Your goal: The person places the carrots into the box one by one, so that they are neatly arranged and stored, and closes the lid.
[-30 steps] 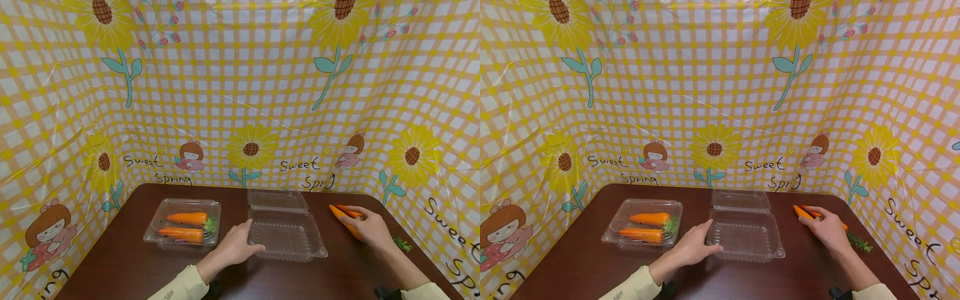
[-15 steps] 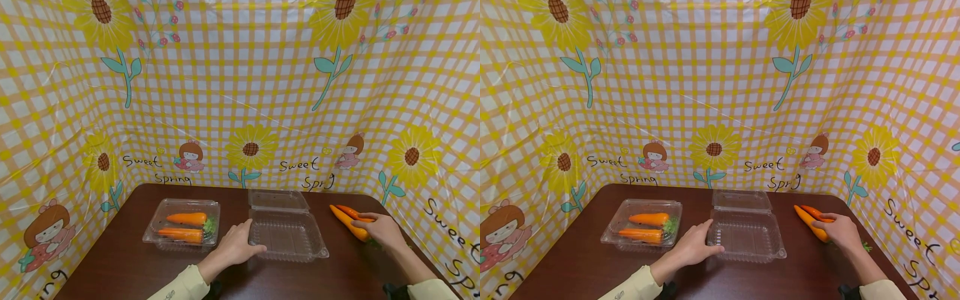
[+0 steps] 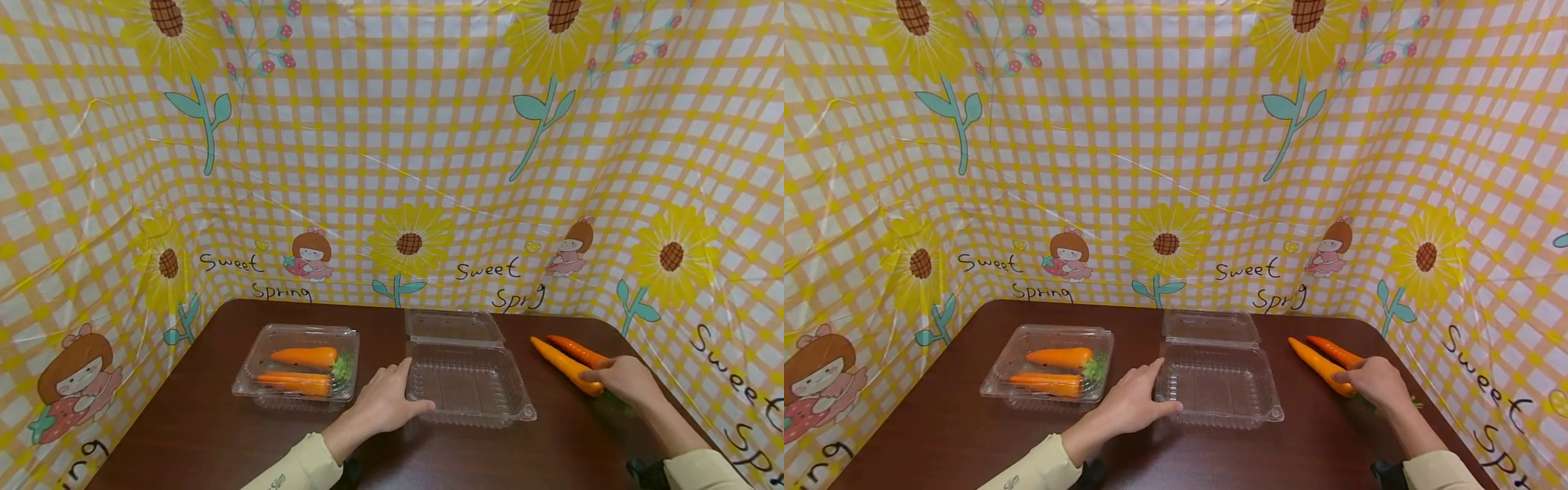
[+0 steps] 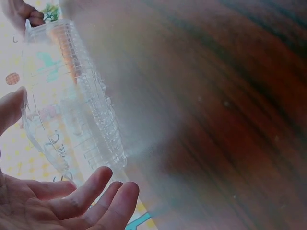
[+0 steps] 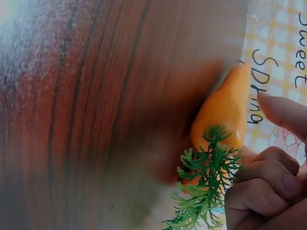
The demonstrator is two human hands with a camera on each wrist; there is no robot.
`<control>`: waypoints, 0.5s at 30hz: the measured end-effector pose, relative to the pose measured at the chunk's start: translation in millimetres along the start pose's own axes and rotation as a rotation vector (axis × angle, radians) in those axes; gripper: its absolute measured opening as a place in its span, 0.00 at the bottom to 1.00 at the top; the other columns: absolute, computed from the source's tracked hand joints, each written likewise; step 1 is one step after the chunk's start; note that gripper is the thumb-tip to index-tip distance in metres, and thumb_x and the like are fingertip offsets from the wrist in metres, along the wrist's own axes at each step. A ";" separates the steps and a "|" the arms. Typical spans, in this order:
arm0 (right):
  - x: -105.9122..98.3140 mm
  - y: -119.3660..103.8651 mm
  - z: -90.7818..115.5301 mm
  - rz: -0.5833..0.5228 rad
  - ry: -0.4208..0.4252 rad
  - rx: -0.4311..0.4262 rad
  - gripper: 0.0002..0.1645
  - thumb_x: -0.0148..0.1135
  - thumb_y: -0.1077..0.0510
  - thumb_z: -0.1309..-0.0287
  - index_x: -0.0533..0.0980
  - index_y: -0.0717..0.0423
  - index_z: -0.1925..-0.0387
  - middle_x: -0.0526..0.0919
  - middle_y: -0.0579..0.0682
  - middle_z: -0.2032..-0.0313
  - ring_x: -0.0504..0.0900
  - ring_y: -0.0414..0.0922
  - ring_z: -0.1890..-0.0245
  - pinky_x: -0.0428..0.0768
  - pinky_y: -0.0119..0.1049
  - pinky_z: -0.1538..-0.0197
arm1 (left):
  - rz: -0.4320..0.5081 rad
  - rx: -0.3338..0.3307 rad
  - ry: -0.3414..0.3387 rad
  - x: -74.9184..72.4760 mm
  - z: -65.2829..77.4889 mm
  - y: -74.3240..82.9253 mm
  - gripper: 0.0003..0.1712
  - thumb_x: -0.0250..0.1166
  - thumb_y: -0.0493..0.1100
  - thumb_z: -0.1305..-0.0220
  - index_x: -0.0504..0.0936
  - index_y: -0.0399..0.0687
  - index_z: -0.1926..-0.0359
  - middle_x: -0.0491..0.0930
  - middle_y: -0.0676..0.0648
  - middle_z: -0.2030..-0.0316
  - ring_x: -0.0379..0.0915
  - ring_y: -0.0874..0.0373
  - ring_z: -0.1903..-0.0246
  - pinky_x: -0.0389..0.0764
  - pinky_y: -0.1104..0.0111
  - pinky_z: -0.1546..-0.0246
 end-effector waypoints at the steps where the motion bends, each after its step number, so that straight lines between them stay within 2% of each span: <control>1: 0.5 0.4 -0.5 0.013 -0.007 -0.001 0.35 0.72 0.39 0.44 0.83 0.73 0.61 0.81 0.72 0.59 0.80 0.55 0.63 0.74 0.39 0.67 | -0.002 0.002 0.001 0.1 -0.4 -0.1 0.56 0.70 0.68 0.42 0.60 0.46 0.23 0.67 0.37 0.30 0.62 0.39 0.30 0.73 0.40 0.41; 2: 0.5 0.1 -0.9 0.023 -0.012 -0.005 0.37 0.72 0.41 0.45 0.81 0.76 0.58 0.80 0.75 0.54 0.80 0.57 0.60 0.75 0.40 0.65 | -0.004 0.001 0.001 0.3 -0.7 -0.3 0.55 0.69 0.68 0.42 0.60 0.46 0.23 0.68 0.37 0.30 0.62 0.39 0.30 0.73 0.40 0.41; 5: 2.9 3.0 -2.3 0.028 -0.025 -0.005 0.35 0.72 0.44 0.45 0.79 0.78 0.60 0.80 0.72 0.60 0.77 0.55 0.64 0.73 0.40 0.66 | -0.007 -0.004 -0.001 1.4 -1.6 -1.5 0.55 0.69 0.69 0.42 0.60 0.47 0.23 0.68 0.38 0.30 0.63 0.39 0.30 0.73 0.40 0.41; 7: 4.1 3.1 -2.4 0.025 -0.027 -0.007 0.30 0.72 0.47 0.46 0.80 0.75 0.64 0.80 0.63 0.67 0.75 0.53 0.67 0.72 0.39 0.66 | -0.006 -0.007 -0.002 1.7 -1.7 -1.8 0.55 0.69 0.69 0.42 0.60 0.48 0.23 0.68 0.38 0.30 0.63 0.40 0.30 0.73 0.40 0.41; 9: 5.2 2.2 -2.0 0.017 -0.028 -0.007 0.24 0.72 0.48 0.47 0.81 0.69 0.69 0.79 0.56 0.68 0.72 0.51 0.67 0.69 0.38 0.66 | -0.006 -0.008 -0.002 1.6 -1.3 -1.5 0.55 0.69 0.69 0.42 0.60 0.48 0.23 0.67 0.38 0.30 0.63 0.40 0.30 0.72 0.40 0.41; 12: 6.9 -0.8 -1.2 0.018 -0.038 -0.014 0.20 0.73 0.50 0.50 0.82 0.66 0.71 0.79 0.55 0.68 0.71 0.50 0.66 0.68 0.38 0.65 | -0.010 -0.003 0.001 0.9 -0.9 -0.8 0.55 0.69 0.69 0.42 0.60 0.48 0.23 0.68 0.38 0.30 0.63 0.40 0.30 0.73 0.40 0.41; 15: 8.9 -2.3 -2.3 0.033 -0.054 -0.011 0.21 0.73 0.48 0.51 0.82 0.65 0.70 0.76 0.53 0.69 0.69 0.49 0.67 0.66 0.38 0.66 | -0.014 -0.005 0.000 0.8 -1.5 -1.0 0.55 0.69 0.70 0.42 0.60 0.48 0.23 0.68 0.38 0.30 0.63 0.40 0.30 0.72 0.41 0.40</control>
Point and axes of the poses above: each hand's wrist, its own z-axis away from the middle knuckle, its own x-axis out of the palm, y = z × x, the point moved 7 cm from there along -z, towards the middle knuckle
